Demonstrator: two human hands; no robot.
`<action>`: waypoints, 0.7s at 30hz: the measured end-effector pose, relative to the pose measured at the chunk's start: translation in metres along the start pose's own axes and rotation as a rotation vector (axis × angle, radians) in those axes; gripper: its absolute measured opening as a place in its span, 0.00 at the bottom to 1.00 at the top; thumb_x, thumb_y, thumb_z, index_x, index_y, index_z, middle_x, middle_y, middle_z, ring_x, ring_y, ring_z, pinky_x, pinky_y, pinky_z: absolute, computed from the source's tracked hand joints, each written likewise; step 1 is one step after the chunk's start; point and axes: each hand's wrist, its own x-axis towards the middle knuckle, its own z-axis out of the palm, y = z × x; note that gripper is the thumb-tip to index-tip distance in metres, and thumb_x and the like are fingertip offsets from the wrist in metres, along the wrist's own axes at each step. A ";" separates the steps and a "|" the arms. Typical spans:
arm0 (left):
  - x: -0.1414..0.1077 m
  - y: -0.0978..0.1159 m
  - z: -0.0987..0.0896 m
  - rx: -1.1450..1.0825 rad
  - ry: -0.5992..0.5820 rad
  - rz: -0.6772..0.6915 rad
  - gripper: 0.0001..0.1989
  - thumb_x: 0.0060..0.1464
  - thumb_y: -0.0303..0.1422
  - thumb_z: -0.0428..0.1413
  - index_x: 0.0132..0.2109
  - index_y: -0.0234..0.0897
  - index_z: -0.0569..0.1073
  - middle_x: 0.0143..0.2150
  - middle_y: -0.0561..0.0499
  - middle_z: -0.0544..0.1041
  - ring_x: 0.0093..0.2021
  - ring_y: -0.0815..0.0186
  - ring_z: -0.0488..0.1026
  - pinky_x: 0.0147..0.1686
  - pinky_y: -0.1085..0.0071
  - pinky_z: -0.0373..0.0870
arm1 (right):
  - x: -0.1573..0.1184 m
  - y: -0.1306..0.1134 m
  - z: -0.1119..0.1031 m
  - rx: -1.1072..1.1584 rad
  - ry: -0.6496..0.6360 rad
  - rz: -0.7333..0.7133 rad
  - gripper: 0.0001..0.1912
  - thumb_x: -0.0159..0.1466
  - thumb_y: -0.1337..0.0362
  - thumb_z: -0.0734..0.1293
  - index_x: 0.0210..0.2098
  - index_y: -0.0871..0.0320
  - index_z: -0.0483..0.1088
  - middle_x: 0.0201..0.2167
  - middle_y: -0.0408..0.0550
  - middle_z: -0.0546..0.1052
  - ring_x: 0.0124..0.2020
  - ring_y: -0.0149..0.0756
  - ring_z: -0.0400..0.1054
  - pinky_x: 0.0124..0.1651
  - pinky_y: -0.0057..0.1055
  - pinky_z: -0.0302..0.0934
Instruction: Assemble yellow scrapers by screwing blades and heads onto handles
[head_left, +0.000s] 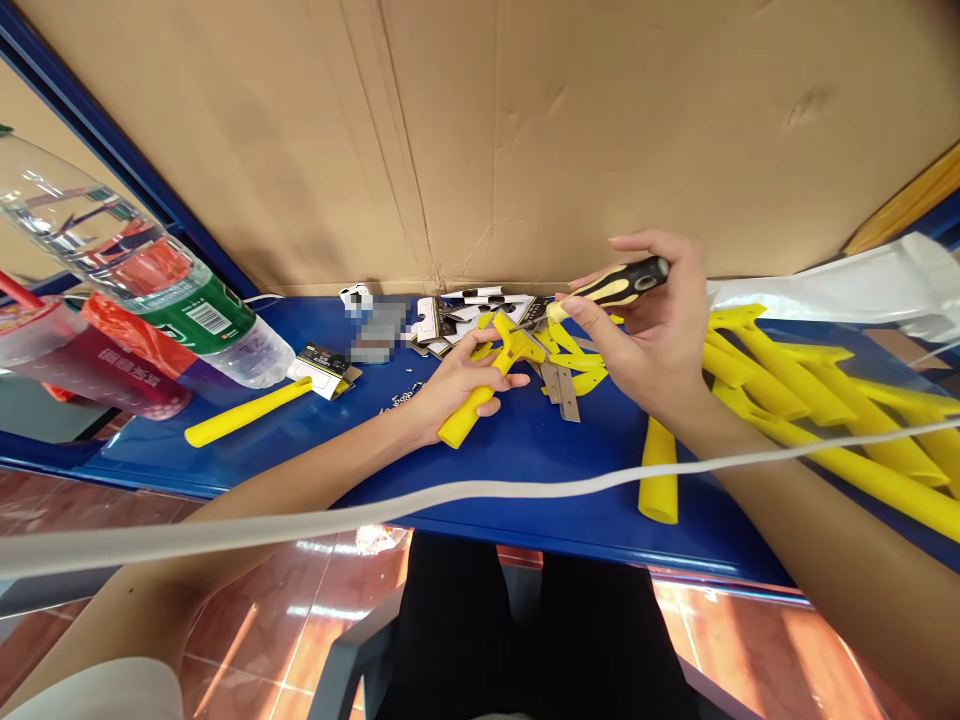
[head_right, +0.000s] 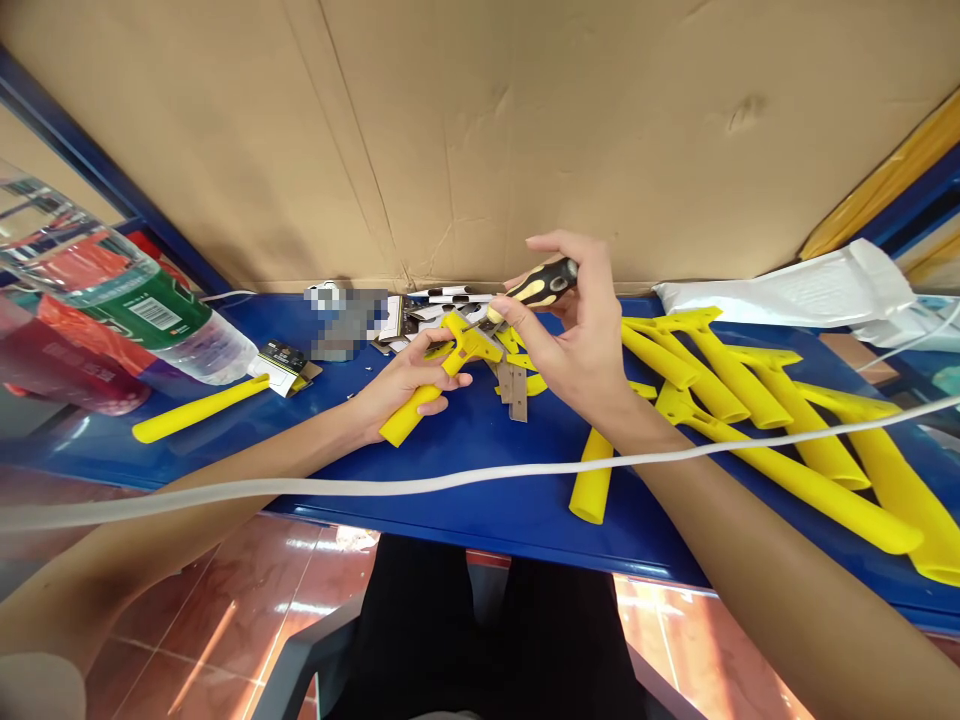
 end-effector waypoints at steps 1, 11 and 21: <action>-0.001 0.000 0.001 0.010 -0.014 0.002 0.38 0.44 0.19 0.72 0.60 0.46 0.70 0.64 0.43 0.82 0.48 0.58 0.90 0.21 0.82 0.58 | 0.001 -0.002 -0.001 -0.018 0.030 0.002 0.32 0.66 0.41 0.84 0.62 0.36 0.71 0.57 0.51 0.84 0.58 0.61 0.85 0.55 0.59 0.86; -0.002 0.002 0.001 0.028 -0.061 0.005 0.37 0.44 0.19 0.72 0.58 0.46 0.70 0.63 0.46 0.81 0.47 0.60 0.89 0.20 0.82 0.57 | 0.008 -0.029 0.000 0.153 -0.031 0.026 0.21 0.74 0.46 0.79 0.59 0.36 0.69 0.57 0.45 0.84 0.53 0.51 0.87 0.64 0.58 0.82; 0.005 -0.002 -0.006 -0.034 0.025 0.013 0.41 0.41 0.16 0.69 0.63 0.45 0.73 0.59 0.43 0.83 0.50 0.59 0.88 0.22 0.83 0.55 | 0.003 -0.029 0.006 0.060 -0.039 0.054 0.23 0.73 0.43 0.80 0.54 0.42 0.68 0.48 0.48 0.88 0.53 0.54 0.88 0.58 0.57 0.84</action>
